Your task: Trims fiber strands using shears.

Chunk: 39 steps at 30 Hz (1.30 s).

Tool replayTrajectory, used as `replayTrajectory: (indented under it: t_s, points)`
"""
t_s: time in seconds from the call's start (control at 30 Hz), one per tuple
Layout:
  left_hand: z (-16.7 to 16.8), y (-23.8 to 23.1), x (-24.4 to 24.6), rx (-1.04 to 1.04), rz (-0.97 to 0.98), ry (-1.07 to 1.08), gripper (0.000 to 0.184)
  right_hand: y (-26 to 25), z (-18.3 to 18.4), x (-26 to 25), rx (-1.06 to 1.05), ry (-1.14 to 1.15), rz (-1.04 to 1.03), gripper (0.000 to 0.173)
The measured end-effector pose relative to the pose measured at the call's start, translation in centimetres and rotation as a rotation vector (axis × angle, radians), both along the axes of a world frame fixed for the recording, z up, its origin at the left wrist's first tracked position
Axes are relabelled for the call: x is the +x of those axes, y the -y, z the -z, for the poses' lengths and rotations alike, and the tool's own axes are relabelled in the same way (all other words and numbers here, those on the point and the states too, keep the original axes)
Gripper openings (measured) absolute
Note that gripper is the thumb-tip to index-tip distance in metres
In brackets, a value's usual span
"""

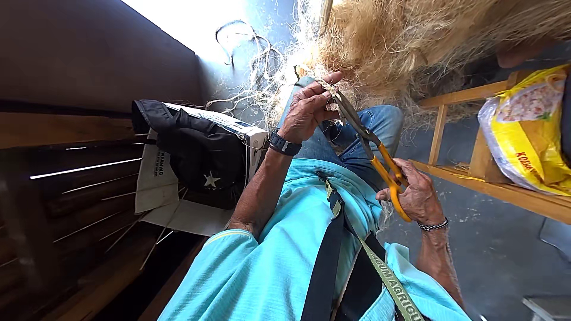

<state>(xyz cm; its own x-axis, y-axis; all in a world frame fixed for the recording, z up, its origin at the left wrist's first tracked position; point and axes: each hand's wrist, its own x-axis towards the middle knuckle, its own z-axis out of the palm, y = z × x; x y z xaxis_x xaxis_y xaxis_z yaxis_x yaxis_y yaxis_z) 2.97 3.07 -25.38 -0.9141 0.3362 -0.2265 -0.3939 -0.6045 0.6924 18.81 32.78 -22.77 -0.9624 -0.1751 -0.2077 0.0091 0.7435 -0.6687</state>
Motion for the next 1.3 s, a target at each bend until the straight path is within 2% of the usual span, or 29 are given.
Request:
replayTrajectory:
  t_s: [0.47, 0.8, 1.0, 1.1, 1.2, 1.3]
  points:
    - [0.1, 0.0, 0.2, -0.162, 0.083, -0.093, 0.043, -0.5, -0.6, -0.3, 0.103, -0.059, 0.013, 0.091]
    - [0.4, -0.5, 0.2, -0.194, -0.088, -0.032, 0.033, -0.8, -1.1, -0.7, 0.164, -0.141, 0.016, 0.091]
    - [-0.6, -0.3, 0.7, -0.116, 0.053, -0.07, 0.058, -1.0, -1.3, -0.8, 0.213, -0.173, 0.013, 0.089]
    - [-0.4, -0.3, 0.7, -0.073, 0.082, -0.057, 0.061, -1.3, -1.2, -0.7, 0.238, -0.195, 0.014, 0.086]
    - [-0.5, -0.3, 0.7, -0.09, 0.035, 0.035, 0.058, -1.4, -1.0, -0.6, 0.252, -0.214, 0.022, 0.085]
    - [-0.7, -0.5, 0.7, -0.148, -0.038, 0.14, 0.043, -1.4, -0.9, -0.6, 0.268, -0.228, 0.038, 0.085]
